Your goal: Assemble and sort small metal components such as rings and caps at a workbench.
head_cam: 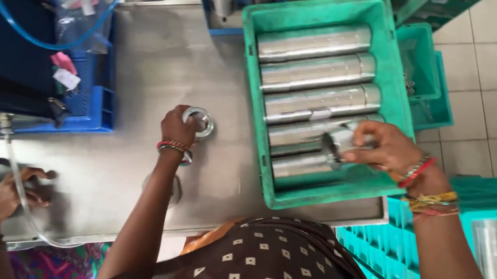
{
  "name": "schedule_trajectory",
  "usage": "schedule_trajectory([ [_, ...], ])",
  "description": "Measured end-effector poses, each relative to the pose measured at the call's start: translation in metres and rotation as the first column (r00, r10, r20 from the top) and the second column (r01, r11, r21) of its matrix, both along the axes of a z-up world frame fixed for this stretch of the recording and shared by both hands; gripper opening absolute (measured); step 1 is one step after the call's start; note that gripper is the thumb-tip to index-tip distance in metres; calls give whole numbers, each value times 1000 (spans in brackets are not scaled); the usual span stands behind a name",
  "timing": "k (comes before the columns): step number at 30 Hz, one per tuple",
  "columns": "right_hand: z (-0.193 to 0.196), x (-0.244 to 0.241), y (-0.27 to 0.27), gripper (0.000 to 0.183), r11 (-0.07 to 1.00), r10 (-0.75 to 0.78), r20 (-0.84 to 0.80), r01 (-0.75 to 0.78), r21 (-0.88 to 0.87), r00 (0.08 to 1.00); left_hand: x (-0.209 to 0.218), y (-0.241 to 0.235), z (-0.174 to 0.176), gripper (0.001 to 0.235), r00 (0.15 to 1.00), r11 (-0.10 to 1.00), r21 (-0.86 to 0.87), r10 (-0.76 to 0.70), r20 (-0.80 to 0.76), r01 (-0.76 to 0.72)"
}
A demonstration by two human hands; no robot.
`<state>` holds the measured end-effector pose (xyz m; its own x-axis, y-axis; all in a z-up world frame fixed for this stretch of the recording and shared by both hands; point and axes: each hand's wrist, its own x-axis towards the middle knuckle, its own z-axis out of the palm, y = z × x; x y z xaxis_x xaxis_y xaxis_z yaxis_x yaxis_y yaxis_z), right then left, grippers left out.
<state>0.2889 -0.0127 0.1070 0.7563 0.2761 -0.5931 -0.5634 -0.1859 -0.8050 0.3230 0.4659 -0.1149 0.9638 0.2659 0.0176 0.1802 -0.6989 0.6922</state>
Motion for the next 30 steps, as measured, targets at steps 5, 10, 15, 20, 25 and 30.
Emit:
schedule_trajectory([
  [5,21,35,164,33,868,497,498,-412,-278,710,19,8,50,28,999,991,130,-17,-38,22],
  [10,-30,48,281,49,900,434,503,-386,-202,747,10,12,87,38,999,971,238,12,-34,-3],
  [15,-114,64,334,78,494,775,326,-198,-847,541,-16,27,87,62,979,954,239,-197,54,178],
  [20,-103,44,347,72,407,840,384,23,-913,385,5,40,24,54,979,927,319,-205,-19,200],
  [25,-102,24,351,62,283,821,89,-267,-921,565,15,36,49,73,969,922,300,-238,-59,245],
  [30,-130,30,337,34,605,725,597,97,-791,343,9,39,37,67,921,910,142,-387,-47,390],
])
